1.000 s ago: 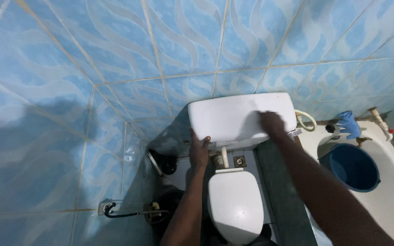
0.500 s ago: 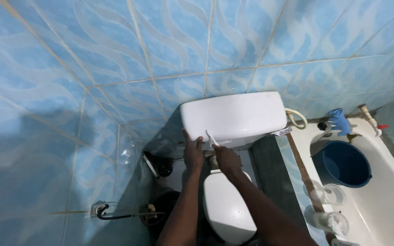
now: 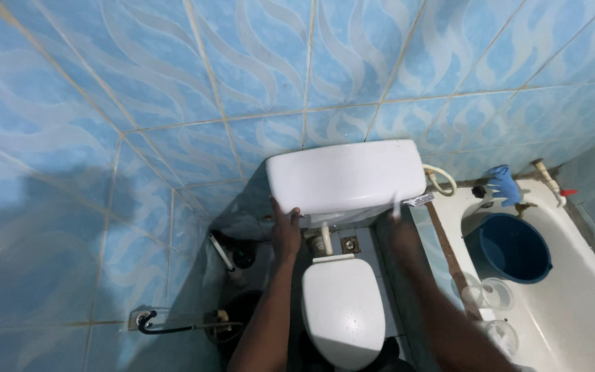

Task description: The person cleans the exterior of a toilet tank by applying a liquid cleaner from a spray bottle and wiping the lid and sides with a cloth.

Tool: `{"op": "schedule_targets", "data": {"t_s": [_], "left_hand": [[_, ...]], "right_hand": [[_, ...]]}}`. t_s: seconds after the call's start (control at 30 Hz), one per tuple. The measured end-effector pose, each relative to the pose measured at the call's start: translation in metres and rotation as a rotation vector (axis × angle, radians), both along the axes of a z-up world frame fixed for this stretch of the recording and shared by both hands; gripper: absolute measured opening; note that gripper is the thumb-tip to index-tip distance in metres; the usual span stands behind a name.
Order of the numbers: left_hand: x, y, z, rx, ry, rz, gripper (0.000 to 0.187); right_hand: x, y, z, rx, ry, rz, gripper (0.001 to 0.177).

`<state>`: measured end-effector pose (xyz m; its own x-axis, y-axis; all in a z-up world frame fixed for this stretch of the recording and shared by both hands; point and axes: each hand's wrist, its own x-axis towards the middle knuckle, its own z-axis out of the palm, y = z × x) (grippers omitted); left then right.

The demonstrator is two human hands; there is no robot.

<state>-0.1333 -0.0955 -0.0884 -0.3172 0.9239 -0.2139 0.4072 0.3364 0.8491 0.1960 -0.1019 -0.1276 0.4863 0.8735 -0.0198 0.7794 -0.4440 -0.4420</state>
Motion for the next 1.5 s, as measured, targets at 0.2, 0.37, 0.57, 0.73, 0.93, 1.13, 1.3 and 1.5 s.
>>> {"op": "schedule_targets", "data": {"t_s": [0.2,0.37,0.57,0.73,0.93,1.13,1.3,1.5], "left_hand": [[-0.001,-0.008,0.024,-0.100,0.032,-0.006,0.085],[-0.015,-0.006,0.013,0.076,0.113,-0.028,0.075],[-0.014,-0.002,0.000,-0.001,0.117,-0.009,0.071],[-0.006,-0.006,0.002,0.039,0.052,0.035,0.070],[-0.013,-0.004,-0.013,0.181,0.078,0.019,0.065],[-0.025,-0.008,0.018,-0.071,0.037,-0.074,0.072],[-0.028,-0.008,-0.003,0.125,-0.003,-0.076,0.071],[-0.025,0.002,-0.035,0.251,-0.039,0.017,0.068]], "right_hand": [[-0.126,-0.070,-0.078,0.025,0.113,0.409,0.038],[-0.129,-0.090,-0.055,0.009,0.119,0.539,0.042],[-0.052,-0.060,0.018,0.188,0.325,0.158,0.035],[-0.095,-0.028,-0.032,0.241,0.083,0.552,0.029],[-0.097,-0.031,0.008,0.525,0.100,0.653,0.037],[-0.138,-0.022,0.024,0.141,0.251,0.243,0.041],[-0.197,0.000,0.004,0.126,0.127,0.675,0.032],[-0.164,0.058,0.033,0.047,-0.097,0.671,0.032]]}}
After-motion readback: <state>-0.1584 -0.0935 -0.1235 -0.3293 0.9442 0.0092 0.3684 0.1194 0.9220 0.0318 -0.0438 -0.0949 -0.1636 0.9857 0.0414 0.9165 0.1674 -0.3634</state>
